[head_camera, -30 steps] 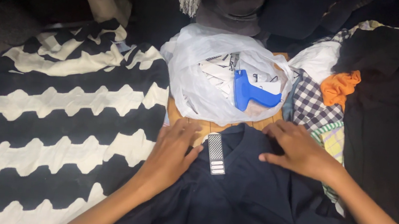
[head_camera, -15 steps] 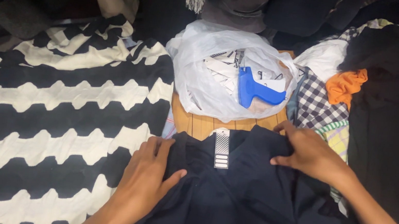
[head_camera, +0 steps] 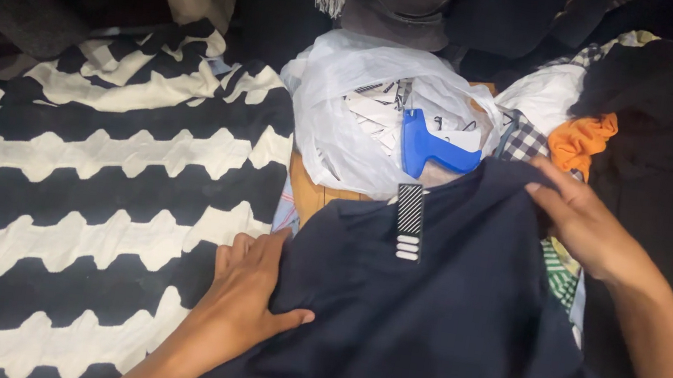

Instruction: The person folds a navy blue polo shirt and places it on the floor. They then pick up a black t-shirt, remove a tag, and use a blue handheld steamer to press the collar area before folding the shirt.

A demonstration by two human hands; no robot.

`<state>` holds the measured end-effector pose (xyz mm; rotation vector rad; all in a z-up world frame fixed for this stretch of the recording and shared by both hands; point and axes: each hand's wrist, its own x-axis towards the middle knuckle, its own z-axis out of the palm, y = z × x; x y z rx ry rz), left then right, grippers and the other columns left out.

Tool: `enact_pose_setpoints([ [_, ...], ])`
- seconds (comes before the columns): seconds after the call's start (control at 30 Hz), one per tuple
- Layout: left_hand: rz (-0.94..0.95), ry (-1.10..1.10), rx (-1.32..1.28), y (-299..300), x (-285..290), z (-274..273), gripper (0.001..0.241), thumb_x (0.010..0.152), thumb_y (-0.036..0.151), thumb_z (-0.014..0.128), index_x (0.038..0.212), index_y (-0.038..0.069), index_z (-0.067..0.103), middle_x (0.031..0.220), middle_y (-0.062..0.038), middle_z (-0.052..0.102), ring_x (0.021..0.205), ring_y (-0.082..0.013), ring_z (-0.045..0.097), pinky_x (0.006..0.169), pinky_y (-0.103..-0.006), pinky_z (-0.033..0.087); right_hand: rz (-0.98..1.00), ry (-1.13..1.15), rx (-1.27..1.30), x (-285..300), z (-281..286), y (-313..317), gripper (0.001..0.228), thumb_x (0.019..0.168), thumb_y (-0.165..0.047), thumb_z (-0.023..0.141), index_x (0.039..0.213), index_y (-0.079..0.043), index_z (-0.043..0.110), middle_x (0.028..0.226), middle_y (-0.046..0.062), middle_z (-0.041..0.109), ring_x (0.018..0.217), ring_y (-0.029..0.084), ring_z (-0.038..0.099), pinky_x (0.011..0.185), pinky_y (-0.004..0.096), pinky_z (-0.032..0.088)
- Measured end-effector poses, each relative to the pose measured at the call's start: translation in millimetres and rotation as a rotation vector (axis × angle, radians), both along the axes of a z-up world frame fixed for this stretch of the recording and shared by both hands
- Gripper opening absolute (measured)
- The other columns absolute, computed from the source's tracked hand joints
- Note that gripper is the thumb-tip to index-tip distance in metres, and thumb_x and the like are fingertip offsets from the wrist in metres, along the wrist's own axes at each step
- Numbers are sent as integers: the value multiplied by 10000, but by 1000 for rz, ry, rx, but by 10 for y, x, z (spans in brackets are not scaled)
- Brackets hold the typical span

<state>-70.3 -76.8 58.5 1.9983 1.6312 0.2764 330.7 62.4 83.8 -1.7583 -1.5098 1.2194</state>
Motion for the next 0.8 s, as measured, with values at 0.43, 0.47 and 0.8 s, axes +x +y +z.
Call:
enact_pose_setpoints([
  [0.43,60,-342,187,8,-94,182,352,996,246,573,1287,48,602,1126,-116,707,1038,-298,699,915,-400,502,90,-159,132,-146,202,-179,692,891,-367,608,1482,-28,486,1608,127,434,1496,222,387,1237,328,233],
  [0.47,207,-362,124,8,-92,271,415,992,300,540,1336,71,570,1028,-101,736,964,-261,728,884,-361,499,182,-101,87,-237,334,-271,613,835,-280,692,1395,-46,603,1429,59,605,1298,162,541,1111,284,390],
  [0.8,-66,-171,-264,-141,122,378,803,877,643,625,1469,135,435,1280,-96,726,1156,-317,700,944,-405,532,766,-628,39,-406,63,-694,846,597,-499,1074,1116,-193,481,1095,-8,531,1024,154,553,869,296,478],
])
